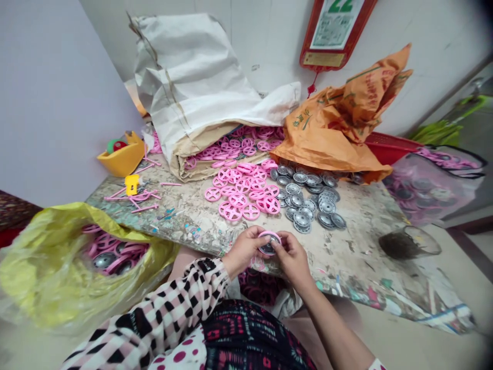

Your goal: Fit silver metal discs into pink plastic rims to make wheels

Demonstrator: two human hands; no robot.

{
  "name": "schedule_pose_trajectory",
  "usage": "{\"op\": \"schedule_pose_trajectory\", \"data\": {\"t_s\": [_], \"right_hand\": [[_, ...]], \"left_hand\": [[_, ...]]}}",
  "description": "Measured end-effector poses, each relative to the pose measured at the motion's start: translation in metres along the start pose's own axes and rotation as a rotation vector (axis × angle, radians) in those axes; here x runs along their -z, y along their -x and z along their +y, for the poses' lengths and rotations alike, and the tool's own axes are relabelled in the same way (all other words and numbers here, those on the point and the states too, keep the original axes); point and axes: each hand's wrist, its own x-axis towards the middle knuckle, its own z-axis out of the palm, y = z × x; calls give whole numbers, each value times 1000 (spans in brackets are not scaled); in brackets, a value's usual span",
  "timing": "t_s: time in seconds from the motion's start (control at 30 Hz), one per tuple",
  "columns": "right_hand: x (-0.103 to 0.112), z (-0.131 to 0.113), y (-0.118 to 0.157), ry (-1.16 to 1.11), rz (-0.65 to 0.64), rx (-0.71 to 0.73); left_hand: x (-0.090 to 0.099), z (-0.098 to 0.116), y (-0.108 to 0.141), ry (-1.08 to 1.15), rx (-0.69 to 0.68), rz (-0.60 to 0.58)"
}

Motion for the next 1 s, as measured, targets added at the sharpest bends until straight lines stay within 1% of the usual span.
{"op": "schedule_pose_trajectory", "data": {"t_s": [0.1,0.13,0.2,0.27,0.3,0.33,0.4,0.47,0.5,0.53,0.6,0.67,0.73,0.8,0.83,0.9,1.0], "right_hand": [[0,3,-1,-4,40,-3],[1,5,0,-23,30,-20],[5,9,1,-59,-33,-73],[12,12,7,-51,-137,-119],[15,12,10,-18,-194,-123],[20,12,15,39,-254,-108],[27,10,23,189,-342,-34],[34,9,25,313,-353,41],[37,10,22,349,-325,64],[41,11,17,370,-276,77],[50,15,1,414,-139,80],[61,20,-21,508,26,75],[69,23,-43,660,178,82],[74,24,-60,830,278,81],[74,24,-67,900,299,69],[72,25,-77,985,293,29],[71,31,-84,962,291,20]], "left_hand": [[1,-4,-2,-86,-20,11],[3,-4,-3,-123,-23,6],[10,-4,-5,-234,-33,-44],[20,0,-9,-398,-45,-106],[25,4,-11,-505,-68,-109],[30,8,-14,-630,-103,-85],[38,17,-20,-946,-240,34],[41,24,-27,-1282,-383,155],[41,26,-30,-1424,-411,193],[40,27,-34,-1539,-409,217],[38,28,-39,-1691,-350,245],[36,27,-43,-1776,-312,248],[36,25,-45,-1824,-322,242],[37,25,-45,-1846,-338,229],[38,24,-45,-1849,-342,222],[39,24,-44,-1845,-345,205],[43,25,-43,-1829,-377,173]]}}
